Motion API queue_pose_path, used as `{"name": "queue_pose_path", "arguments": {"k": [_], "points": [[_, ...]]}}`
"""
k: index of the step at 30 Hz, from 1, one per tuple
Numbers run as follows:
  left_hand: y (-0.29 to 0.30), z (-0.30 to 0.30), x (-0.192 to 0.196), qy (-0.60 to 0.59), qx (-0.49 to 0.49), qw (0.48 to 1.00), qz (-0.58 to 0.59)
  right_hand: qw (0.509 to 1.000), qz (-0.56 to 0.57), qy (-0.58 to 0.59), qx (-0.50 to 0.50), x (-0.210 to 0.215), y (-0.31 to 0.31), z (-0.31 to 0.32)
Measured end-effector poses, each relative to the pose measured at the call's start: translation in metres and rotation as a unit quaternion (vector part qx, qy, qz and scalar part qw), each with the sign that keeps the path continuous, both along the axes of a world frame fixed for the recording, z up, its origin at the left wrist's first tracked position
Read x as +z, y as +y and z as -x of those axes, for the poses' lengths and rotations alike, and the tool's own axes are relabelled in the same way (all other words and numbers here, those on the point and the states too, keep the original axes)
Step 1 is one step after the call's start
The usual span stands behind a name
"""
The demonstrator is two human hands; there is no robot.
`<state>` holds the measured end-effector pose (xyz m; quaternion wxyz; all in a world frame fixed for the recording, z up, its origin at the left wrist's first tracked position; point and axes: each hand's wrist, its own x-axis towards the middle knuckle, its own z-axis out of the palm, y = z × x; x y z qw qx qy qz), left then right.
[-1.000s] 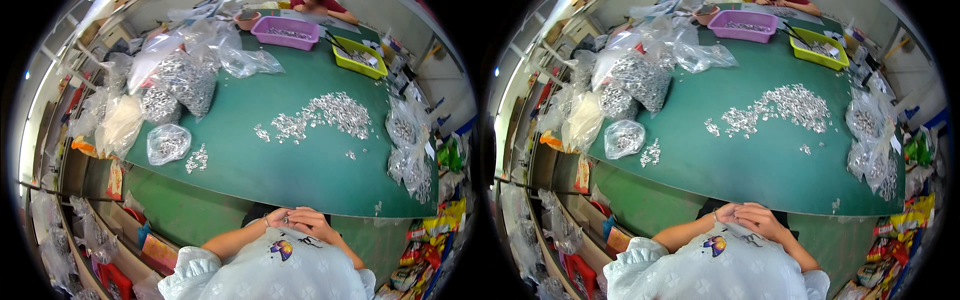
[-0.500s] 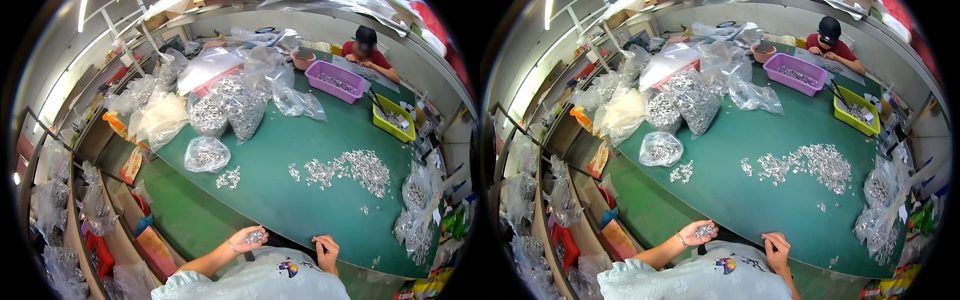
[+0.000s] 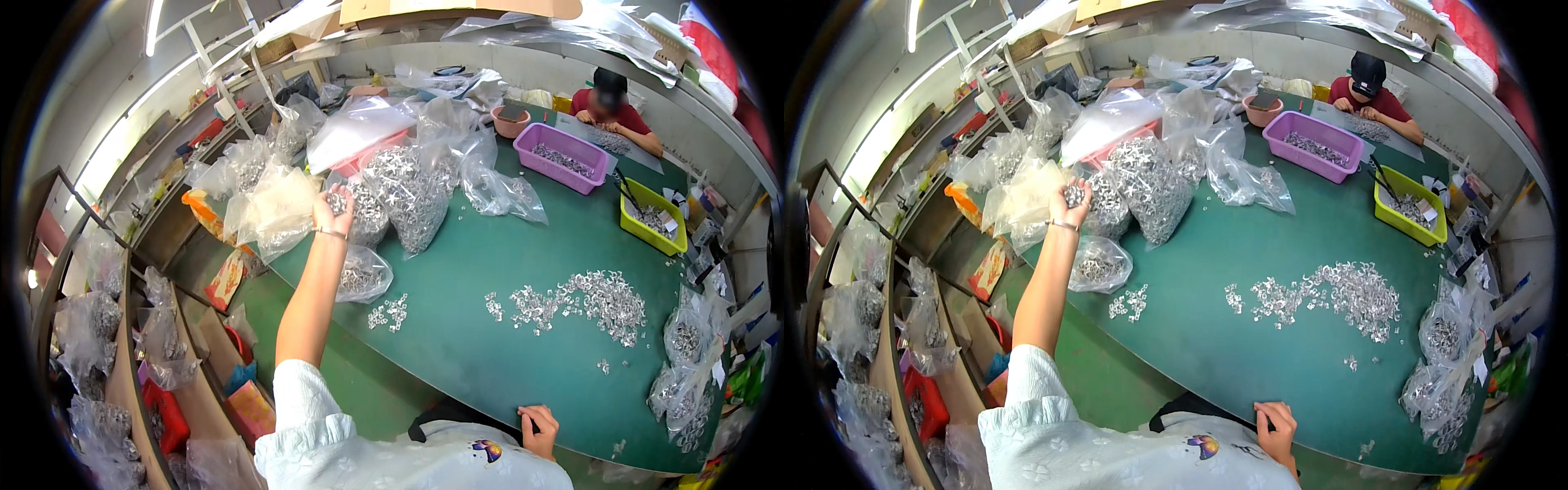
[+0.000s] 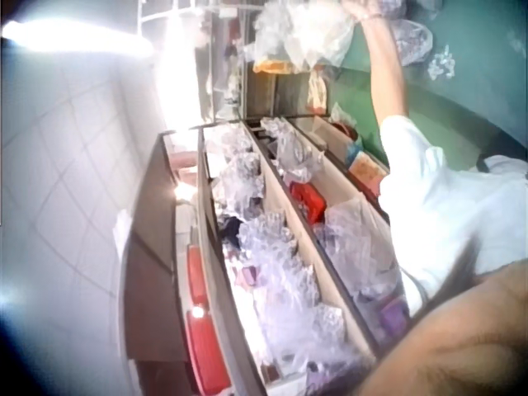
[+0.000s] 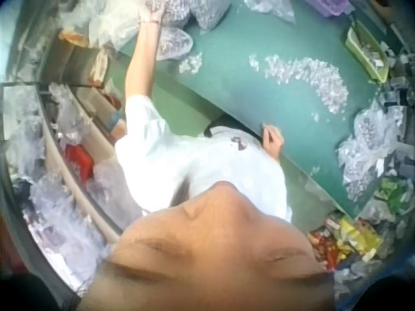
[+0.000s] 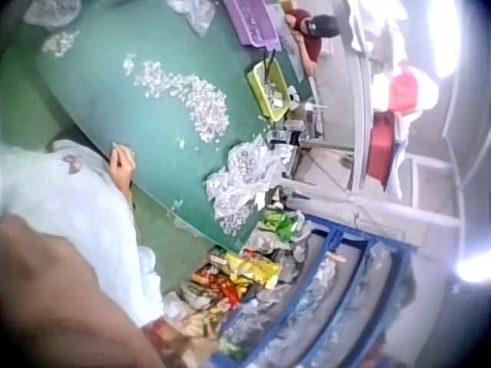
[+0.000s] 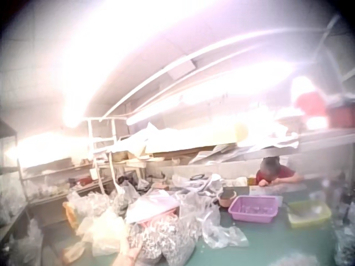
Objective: The person sorts small silver metal components by hand on a green workbench, moving them between piles and placing them into plastic bags and trays.
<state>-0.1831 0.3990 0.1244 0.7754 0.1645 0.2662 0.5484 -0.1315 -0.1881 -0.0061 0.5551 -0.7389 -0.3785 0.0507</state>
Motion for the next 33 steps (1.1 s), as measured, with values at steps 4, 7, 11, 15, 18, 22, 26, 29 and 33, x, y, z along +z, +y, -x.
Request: {"name": "queue_pose_path", "arguments": {"k": [4, 7, 11, 15, 18, 22, 26, 29, 33], "points": [[0.044, -0.021, 0.001, 0.028, 0.036, 0.999, -0.019, 1.000, -0.008, 0.001, -0.010, -0.003, 0.001, 0.001], [0.017, -0.040, 0.018, 0.103, 0.035, 0.993, -0.041, 1.000, -0.007, -0.002, -0.024, -0.005, 0.000, -0.001], [-0.008, -0.024, 0.033, 0.147, 0.029, 0.978, -0.144, 1.000, 0.007, 0.030, -0.001, 0.006, 0.000, -0.001], [-0.129, -0.052, 0.040, 0.079, -0.160, 0.956, -0.232, 0.996, 0.013, 0.071, -0.044, 0.008, -0.011, -0.023], [-0.192, -0.060, 0.014, 0.134, -0.375, 0.850, -0.345, 0.992, 0.055, -0.024, -0.109, 0.009, -0.017, -0.070], [-0.288, -0.113, -0.038, 0.324, -0.514, 0.553, -0.570, 0.953, 0.147, -0.135, -0.227, 0.004, -0.018, -0.168], [-0.363, -0.188, -0.107, 0.363, -0.411, 0.393, -0.738, 0.876, 0.271, -0.213, -0.338, -0.011, -0.006, -0.259], [-0.383, -0.252, -0.128, 0.389, -0.348, 0.435, -0.734, 0.849, 0.362, -0.130, -0.362, -0.025, 0.014, -0.292], [-0.386, -0.281, -0.137, 0.428, -0.417, 0.338, -0.727, 0.884, 0.368, -0.163, -0.239, -0.012, 0.031, -0.259]]}}
